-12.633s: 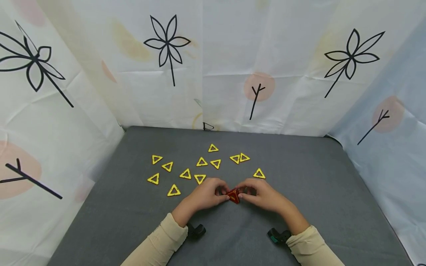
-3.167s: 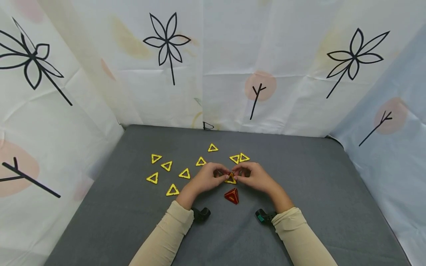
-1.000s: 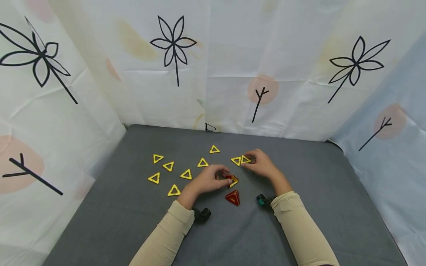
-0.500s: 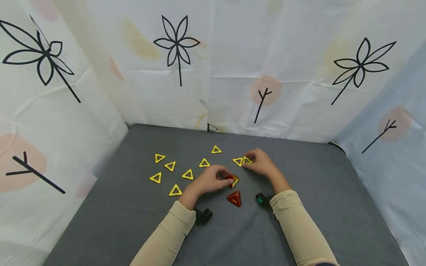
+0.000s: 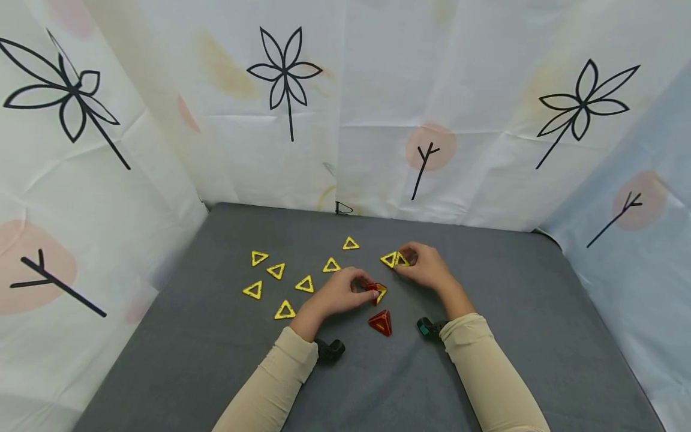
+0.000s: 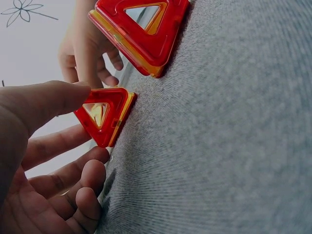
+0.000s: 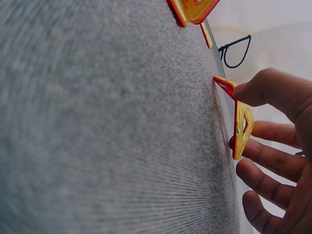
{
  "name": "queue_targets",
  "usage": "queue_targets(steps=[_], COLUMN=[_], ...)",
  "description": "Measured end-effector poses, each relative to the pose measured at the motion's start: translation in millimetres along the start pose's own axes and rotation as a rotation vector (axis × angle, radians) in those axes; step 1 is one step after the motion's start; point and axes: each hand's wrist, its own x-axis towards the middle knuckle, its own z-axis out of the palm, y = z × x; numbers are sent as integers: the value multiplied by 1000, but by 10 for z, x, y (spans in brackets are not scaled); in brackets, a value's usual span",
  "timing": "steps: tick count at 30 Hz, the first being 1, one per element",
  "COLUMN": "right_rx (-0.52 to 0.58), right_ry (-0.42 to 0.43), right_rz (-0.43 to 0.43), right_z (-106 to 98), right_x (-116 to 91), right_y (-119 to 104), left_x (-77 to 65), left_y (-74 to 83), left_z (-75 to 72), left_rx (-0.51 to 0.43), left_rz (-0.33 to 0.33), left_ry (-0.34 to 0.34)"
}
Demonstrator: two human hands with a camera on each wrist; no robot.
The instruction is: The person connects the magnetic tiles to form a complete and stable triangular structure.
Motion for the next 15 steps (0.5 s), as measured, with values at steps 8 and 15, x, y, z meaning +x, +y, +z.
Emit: queue_targets(steps=[8, 15], right_rx=[-50, -115], right_ry=[-36, -89], right_rz=[0, -25], right_z=[22, 30], right_x=[3, 26], right_y=[-12, -68], left_x=[6, 15], left_y=[-19, -20], left_z=[-6, -11], left_rx=[0, 1], left_rz=[-2, -10], left_ry=[-2, -7])
